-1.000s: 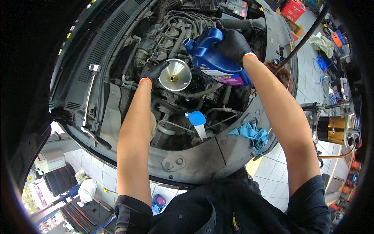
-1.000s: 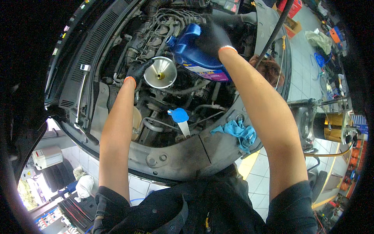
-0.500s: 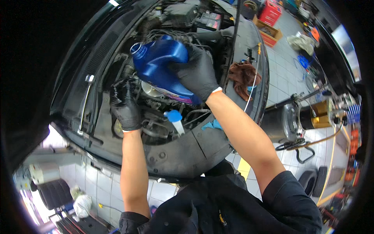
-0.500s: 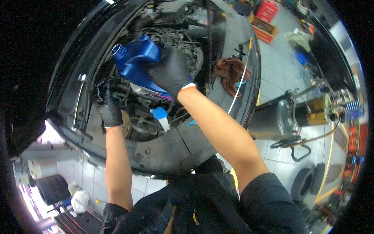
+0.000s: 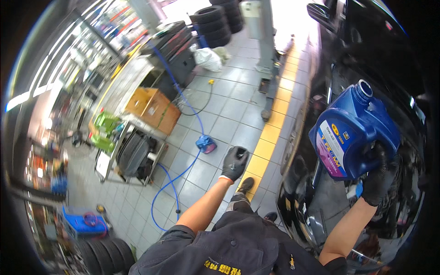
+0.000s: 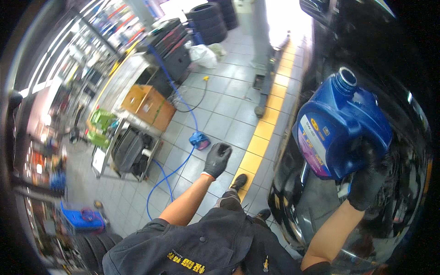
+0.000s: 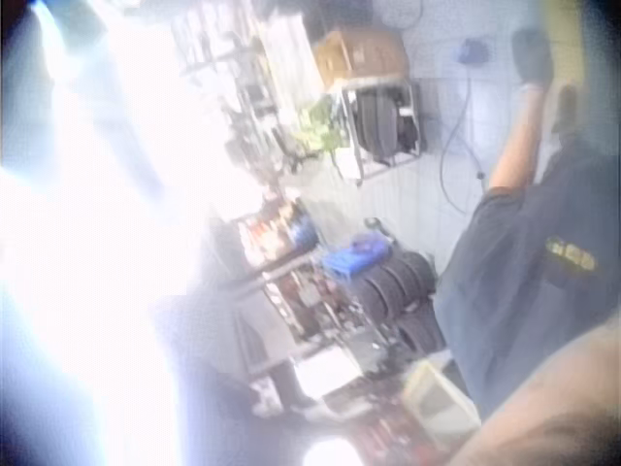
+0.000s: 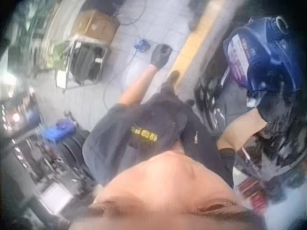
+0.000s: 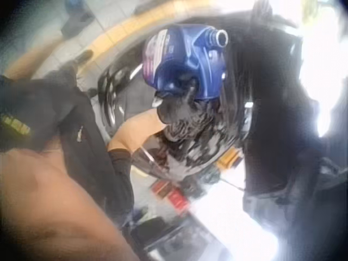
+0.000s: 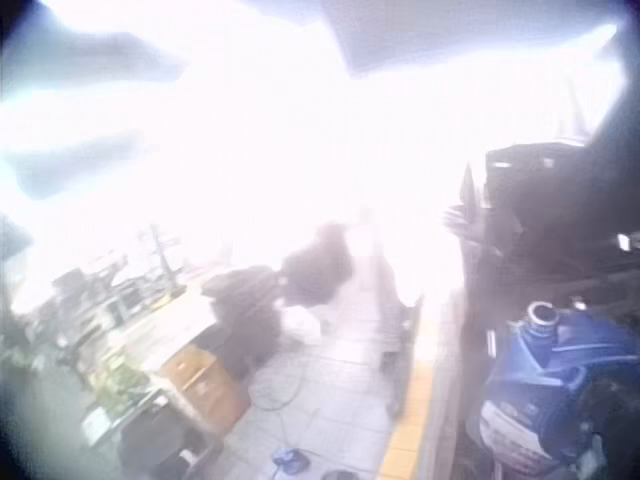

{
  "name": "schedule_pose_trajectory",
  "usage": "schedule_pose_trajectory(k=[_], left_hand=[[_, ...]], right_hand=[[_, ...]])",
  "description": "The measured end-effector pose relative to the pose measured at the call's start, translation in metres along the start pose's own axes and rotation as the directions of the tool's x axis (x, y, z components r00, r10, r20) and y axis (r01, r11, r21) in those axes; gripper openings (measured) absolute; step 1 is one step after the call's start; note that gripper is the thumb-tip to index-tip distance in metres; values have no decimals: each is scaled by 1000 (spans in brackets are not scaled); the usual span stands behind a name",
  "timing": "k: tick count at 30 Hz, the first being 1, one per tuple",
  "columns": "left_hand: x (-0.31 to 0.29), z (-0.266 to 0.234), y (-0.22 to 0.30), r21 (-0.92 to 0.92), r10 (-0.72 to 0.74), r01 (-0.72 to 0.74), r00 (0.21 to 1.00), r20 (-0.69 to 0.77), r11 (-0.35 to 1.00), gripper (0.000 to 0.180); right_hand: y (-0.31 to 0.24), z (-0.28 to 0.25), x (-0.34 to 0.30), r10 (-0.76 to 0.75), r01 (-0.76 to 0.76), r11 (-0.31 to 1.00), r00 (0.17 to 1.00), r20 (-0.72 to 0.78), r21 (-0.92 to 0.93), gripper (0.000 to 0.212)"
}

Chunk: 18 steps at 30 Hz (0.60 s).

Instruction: The person pours engine oil from a blue container into the car engine using a metal funnel. They check the oil level with the dipstick, wipe it with a blue cloth, and continue pouring from a second container.

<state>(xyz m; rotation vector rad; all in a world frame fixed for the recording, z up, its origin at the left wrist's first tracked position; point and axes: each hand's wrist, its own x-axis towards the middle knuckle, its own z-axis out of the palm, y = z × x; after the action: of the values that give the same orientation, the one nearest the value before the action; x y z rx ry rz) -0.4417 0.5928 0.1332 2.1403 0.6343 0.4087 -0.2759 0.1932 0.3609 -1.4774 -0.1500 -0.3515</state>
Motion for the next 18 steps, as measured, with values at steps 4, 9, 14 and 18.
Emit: schedule_pose_trajectory(k=[4, 9, 14, 18], left_hand=[[-48, -120, -244, 178, -513, 553, 828, -227, 814, 43], [-175, -222, -497, -69, -902, 919, 363, -234, 388, 33], [-285, -304, -594, -645, -997, 764, -39, -61, 10, 27], [-283, -355, -603, -883, -963, 448, -267, 16, -139, 25]], right_hand=[[50, 151, -10, 209, -248, 958, 947, 242, 142, 53], [150, 362, -47, 231, -298, 955, 761, 606, 10, 39], [238, 534, -93, 472, -397, 875, 583, 661, -275, 32], [257, 658, -107, 489, -466, 855, 571, 660, -230, 28]])
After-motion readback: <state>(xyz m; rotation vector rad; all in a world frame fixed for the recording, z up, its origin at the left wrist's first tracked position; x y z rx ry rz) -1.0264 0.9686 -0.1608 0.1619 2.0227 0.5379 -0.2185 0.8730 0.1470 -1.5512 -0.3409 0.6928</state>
